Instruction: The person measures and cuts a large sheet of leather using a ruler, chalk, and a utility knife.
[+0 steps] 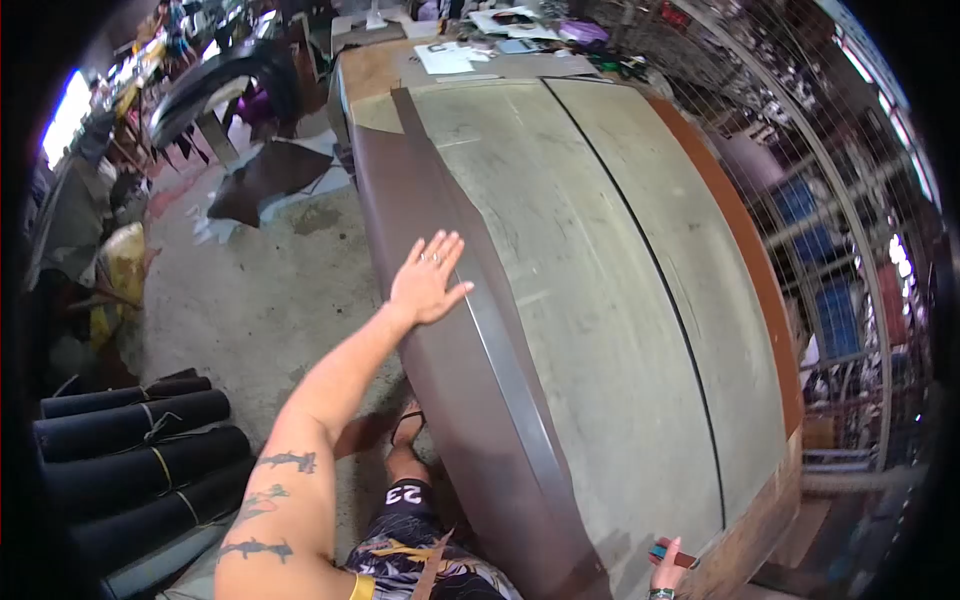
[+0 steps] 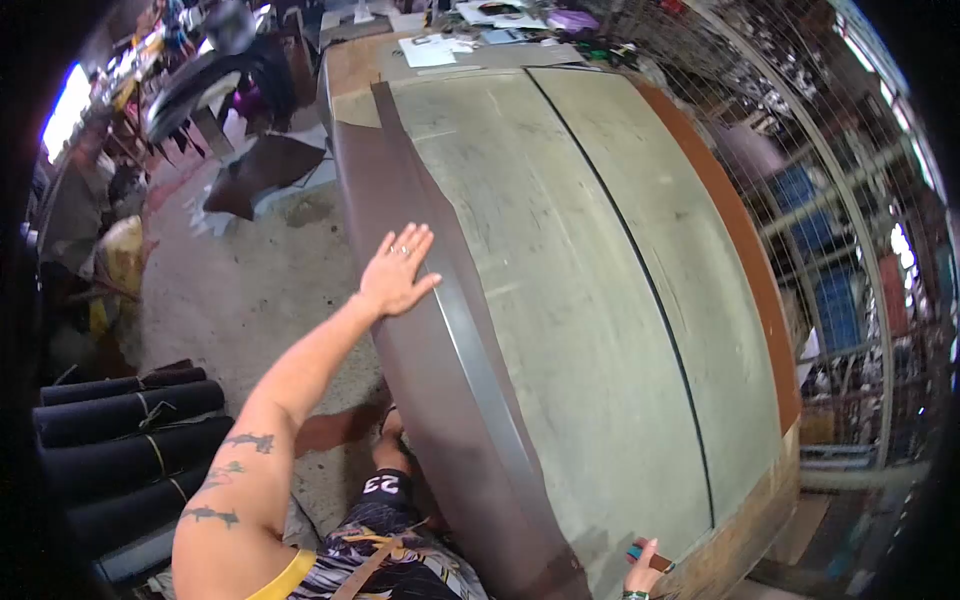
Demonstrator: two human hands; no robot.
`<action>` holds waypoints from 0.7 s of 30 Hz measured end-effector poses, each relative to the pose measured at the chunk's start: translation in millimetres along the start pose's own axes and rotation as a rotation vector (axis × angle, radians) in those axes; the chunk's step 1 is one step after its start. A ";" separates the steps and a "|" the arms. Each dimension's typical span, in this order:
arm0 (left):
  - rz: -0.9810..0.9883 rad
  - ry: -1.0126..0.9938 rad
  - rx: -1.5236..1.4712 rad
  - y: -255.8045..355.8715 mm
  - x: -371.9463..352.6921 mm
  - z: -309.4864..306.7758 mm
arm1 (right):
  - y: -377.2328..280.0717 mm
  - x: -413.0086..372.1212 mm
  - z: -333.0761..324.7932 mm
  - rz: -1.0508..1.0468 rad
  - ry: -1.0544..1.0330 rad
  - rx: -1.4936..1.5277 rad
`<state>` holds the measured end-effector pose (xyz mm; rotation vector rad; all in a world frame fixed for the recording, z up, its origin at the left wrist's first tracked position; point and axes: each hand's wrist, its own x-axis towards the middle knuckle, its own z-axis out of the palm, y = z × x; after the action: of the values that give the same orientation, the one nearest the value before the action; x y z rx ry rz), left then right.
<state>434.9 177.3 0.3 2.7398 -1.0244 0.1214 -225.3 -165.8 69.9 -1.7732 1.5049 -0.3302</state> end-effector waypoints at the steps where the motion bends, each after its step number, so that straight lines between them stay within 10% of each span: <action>1: -0.016 0.004 0.001 -28.8 24.7 -0.5 | -39.4 9.0 23.6 -0.032 -0.037 0.005; 7: -0.024 0.118 0.040 -174.4 138.2 4.5 | -318.1 76.6 258.3 -0.303 -0.434 0.071; 12: -0.019 0.117 -0.036 -175.6 141.0 -8.5 | -533.9 88.4 481.0 -0.683 -0.660 0.071; 21: -0.059 0.125 -0.247 -182.1 144.7 -13.0 | -663.1 88.0 700.8 -0.929 -0.688 -0.003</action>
<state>663.6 221.7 3.8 2.5019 -0.8619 0.1447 724.0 24.6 35.3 -2.1817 0.1577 -0.1257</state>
